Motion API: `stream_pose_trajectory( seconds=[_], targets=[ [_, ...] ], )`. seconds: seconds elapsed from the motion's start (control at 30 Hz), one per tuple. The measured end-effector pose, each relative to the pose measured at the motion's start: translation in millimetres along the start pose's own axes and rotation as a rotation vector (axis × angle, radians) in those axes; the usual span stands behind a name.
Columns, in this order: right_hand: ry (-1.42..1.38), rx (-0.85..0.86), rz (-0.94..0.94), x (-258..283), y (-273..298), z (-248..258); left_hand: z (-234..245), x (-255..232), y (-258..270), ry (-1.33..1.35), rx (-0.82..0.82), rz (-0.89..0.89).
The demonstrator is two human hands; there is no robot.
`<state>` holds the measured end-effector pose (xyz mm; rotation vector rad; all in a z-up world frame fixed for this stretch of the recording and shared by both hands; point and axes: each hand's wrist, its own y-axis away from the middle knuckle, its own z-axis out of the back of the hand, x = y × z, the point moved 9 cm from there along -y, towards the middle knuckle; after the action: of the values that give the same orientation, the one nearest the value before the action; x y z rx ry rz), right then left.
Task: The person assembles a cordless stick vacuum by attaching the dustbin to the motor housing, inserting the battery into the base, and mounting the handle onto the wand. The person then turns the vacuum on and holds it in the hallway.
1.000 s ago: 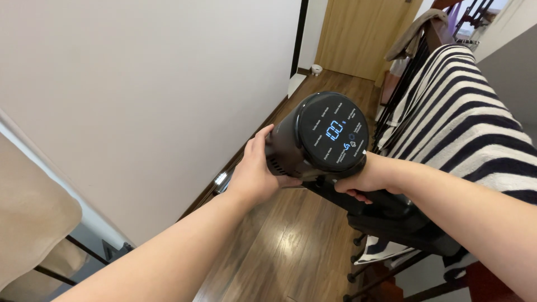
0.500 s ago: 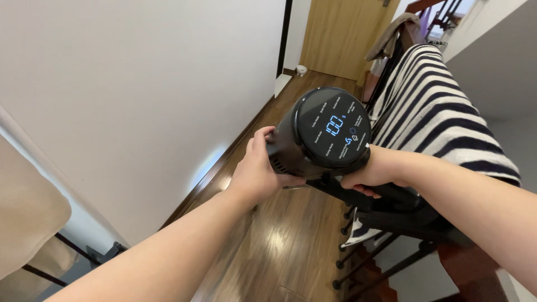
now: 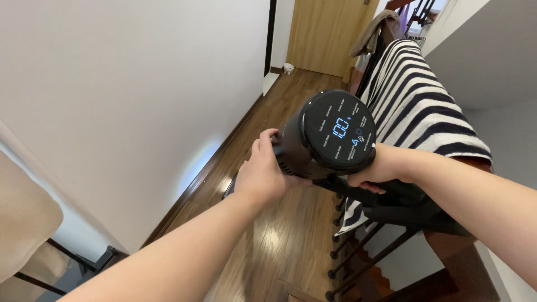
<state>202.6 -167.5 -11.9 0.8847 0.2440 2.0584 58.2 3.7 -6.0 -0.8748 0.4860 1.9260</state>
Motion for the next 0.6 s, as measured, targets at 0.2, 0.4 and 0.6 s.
stream_pose_trajectory(
  seconds=[0.2, 0.4, 0.6],
  targets=[
    [0.043, -0.034, 0.101, 6.2, -26.4, 16.7, -10.2, 6.3, -7.9, -0.051, -0.053, 0.045],
    [-0.002, -0.029, 0.151, 15.9, -48.2, 34.8, -1.6, 5.6, -23.6, -0.041, -0.128, 0.056],
    [0.026, -0.009, 0.182, 24.1, -63.7, 39.3, 4.3, 3.5, -35.4, -0.050, -0.140, 0.084]
  ],
)
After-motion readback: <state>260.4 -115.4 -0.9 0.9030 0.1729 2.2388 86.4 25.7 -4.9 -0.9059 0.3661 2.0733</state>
